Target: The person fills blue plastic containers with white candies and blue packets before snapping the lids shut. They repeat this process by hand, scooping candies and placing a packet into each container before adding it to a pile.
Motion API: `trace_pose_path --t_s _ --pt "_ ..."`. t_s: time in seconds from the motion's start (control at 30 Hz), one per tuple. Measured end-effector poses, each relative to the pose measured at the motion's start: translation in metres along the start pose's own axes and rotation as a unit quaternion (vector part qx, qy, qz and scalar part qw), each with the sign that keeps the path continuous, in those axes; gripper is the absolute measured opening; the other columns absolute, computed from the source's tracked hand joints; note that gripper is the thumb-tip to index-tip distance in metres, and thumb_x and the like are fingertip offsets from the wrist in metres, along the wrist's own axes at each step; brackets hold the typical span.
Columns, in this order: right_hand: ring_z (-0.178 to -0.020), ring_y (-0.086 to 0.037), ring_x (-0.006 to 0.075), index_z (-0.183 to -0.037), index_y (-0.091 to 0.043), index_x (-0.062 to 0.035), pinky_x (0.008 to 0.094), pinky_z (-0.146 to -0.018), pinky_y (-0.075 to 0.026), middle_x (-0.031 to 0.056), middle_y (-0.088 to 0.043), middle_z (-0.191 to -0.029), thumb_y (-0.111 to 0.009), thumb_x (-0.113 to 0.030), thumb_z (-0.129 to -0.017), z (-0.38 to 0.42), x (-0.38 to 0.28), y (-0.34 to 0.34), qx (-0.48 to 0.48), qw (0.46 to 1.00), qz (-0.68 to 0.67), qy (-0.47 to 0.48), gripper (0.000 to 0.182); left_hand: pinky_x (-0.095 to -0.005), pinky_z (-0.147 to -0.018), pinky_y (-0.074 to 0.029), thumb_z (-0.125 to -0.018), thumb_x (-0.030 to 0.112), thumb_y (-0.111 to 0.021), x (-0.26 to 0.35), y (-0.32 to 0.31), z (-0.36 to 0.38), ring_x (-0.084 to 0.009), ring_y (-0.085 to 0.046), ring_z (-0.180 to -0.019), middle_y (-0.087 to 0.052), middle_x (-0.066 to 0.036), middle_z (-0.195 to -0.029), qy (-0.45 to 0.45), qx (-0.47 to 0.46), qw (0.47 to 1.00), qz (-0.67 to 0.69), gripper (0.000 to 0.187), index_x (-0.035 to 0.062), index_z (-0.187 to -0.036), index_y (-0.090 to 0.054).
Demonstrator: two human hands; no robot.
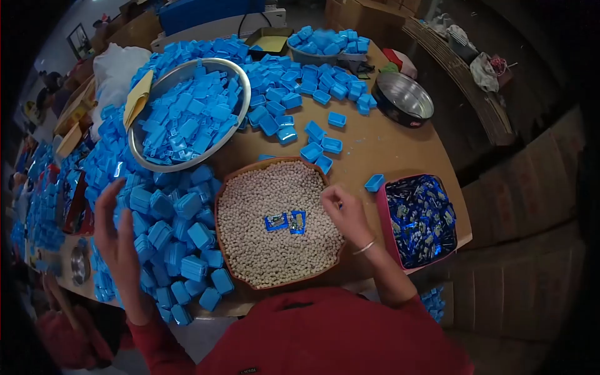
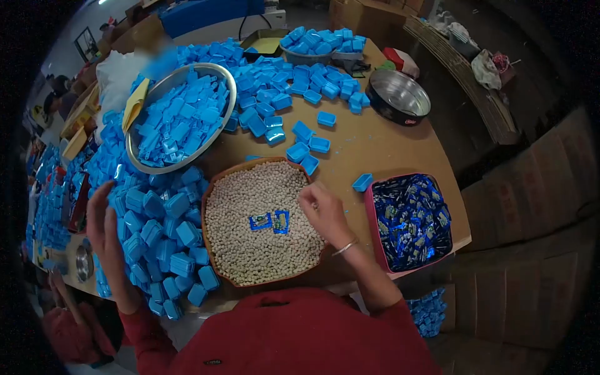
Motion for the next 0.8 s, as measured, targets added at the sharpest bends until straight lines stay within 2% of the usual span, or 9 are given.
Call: trace_pose_path --t_s 0.1,0.17,0.3,0.4,0.53,0.57,0.63,0.7,0.8 --pt "-0.076 -0.061 0.0333 -0.081 -0.061 -0.001 0.0403 -0.065 -0.048 0.0172 -0.06 -0.081 -0.061 -0.01 -0.08 -0.033 0.031 0.039 0.027 0.977 0.202 -0.062 0.009 -0.0371 -0.095 -0.04 -0.082 0.013 -0.065 0.058 -0.075 0.046 -0.0294 -0.054 -0.111 -0.059 -0.015 -0.115 -0.029 -0.174 0.983 0.061 0.039 0.0028 -0.118 -0.056" --pt "-0.079 -0.061 0.0364 -0.08 -0.063 -0.0017 0.0443 -0.067 -0.049 0.019 -0.061 -0.084 -0.06 -0.011 -0.076 -0.037 0.069 0.055 0.011 0.935 0.351 -0.052 0.011 -0.0371 -0.094 -0.041 -0.081 0.013 -0.067 0.055 -0.133 0.086 -0.0287 -0.055 -0.109 -0.059 -0.015 -0.112 0.02 -0.318 0.945 0.076 0.04 0.0023 -0.118 -0.055" --pt "-0.088 -0.06 0.0341 -0.089 -0.065 -0.0042 0.0408 -0.07 -0.049 0.0162 -0.064 -0.087 -0.061 -0.011 -0.076 -0.027 0.073 0.121 0.076 0.908 0.401 -0.089 0.015 -0.0379 -0.08 -0.045 -0.078 0.011 -0.069 0.027 -0.193 0.151 -0.0321 -0.057 -0.093 -0.059 -0.016 -0.098 0.013 -0.286 0.954 0.092 0.037 0.0021 -0.111 -0.057" --pt "-0.098 -0.056 0.0339 -0.089 -0.066 -0.0059 0.0414 -0.076 -0.047 0.014 -0.063 -0.095 -0.066 -0.014 -0.072 -0.022 0.061 0.132 0.017 0.938 0.345 -0.022 0.019 -0.0378 -0.069 -0.046 -0.078 0.01 -0.07 0.015 -0.208 0.17 -0.0313 -0.057 -0.082 -0.059 -0.016 -0.091 0.002 -0.251 0.964 0.086 0.031 0.0018 -0.106 -0.059" --pt "-0.1 -0.054 0.0331 -0.087 -0.066 -0.0066 0.0429 -0.084 -0.042 0.0131 -0.062 -0.094 -0.069 -0.016 -0.07 -0.019 0.1 0.107 -0.091 0.881 0.451 -0.11 0.02 -0.0355 -0.067 -0.047 -0.078 0.009 -0.07 0.005 -0.213 0.175 -0.0293 -0.059 -0.079 -0.06 -0.015 -0.091 0.052 -0.259 0.958 0.111 0.029 0.0024 -0.105 -0.06" --pt "-0.09 -0.058 0.0236 -0.084 -0.063 -0.0032 0.0349 -0.076 -0.044 0.0088 -0.062 -0.087 -0.068 -0.016 -0.076 -0.019 0.09 0.108 -0.075 0.866 0.489 -0.073 0.016 -0.0348 -0.066 -0.048 -0.078 0.009 -0.07 0.004 -0.214 0.174 -0.0287 -0.059 -0.078 -0.06 -0.015 -0.091 0.059 -0.256 0.958 0.114 0.029 0.0026 -0.104 -0.06" --pt "-0.082 -0.056 0.014 -0.083 -0.062 -0.0023 0.0281 -0.073 -0.043 0.003 -0.061 -0.082 -0.067 -0.016 -0.08 -0.02 0.098 0.112 -0.055 0.967 0.189 -0.163 0.015 -0.0342 -0.068 -0.049 -0.078 0.01 -0.07 0.006 -0.213 0.172 -0.0277 -0.06 -0.079 -0.061 -0.014 -0.09 0.059 -0.253 0.959 0.115 0.029 0.0023 -0.104 -0.061" --pt "-0.075 -0.049 0.0006 -0.084 -0.06 -0.0027 0.0181 -0.07 -0.04 -0.0058 -0.057 -0.079 -0.062 -0.015 -0.089 -0.019 0.076 0.1 -0.082 0.978 -0.062 -0.182 0.014 -0.0339 -0.068 -0.049 -0.078 0.01 -0.07 0.004 -0.212 0.173 -0.0271 -0.061 -0.08 -0.061 -0.014 -0.09 0.073 -0.252 0.957 0.125 0.028 0.0022 -0.104 -0.061" --pt "-0.08 -0.053 0.0026 -0.089 -0.062 -0.0013 0.0205 -0.069 -0.043 -0.004 -0.06 -0.084 -0.06 -0.017 -0.091 -0.013 0.038 0.071 -0.157 0.955 -0.208 -0.142 0.016 -0.0345 -0.073 -0.05 -0.078 0.01 -0.07 -0.001 -0.213 0.173 -0.0275 -0.062 -0.085 -0.063 -0.014 -0.093 0.089 -0.263 0.95 0.141 0.028 0.0018 -0.103 -0.061"
Point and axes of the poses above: each hand's wrist, its own z-axis away from the middle knuckle, its own y-axis out of the back of the hand, x = y × z, the point moved 8 cm from there along -z, towards the middle knuckle
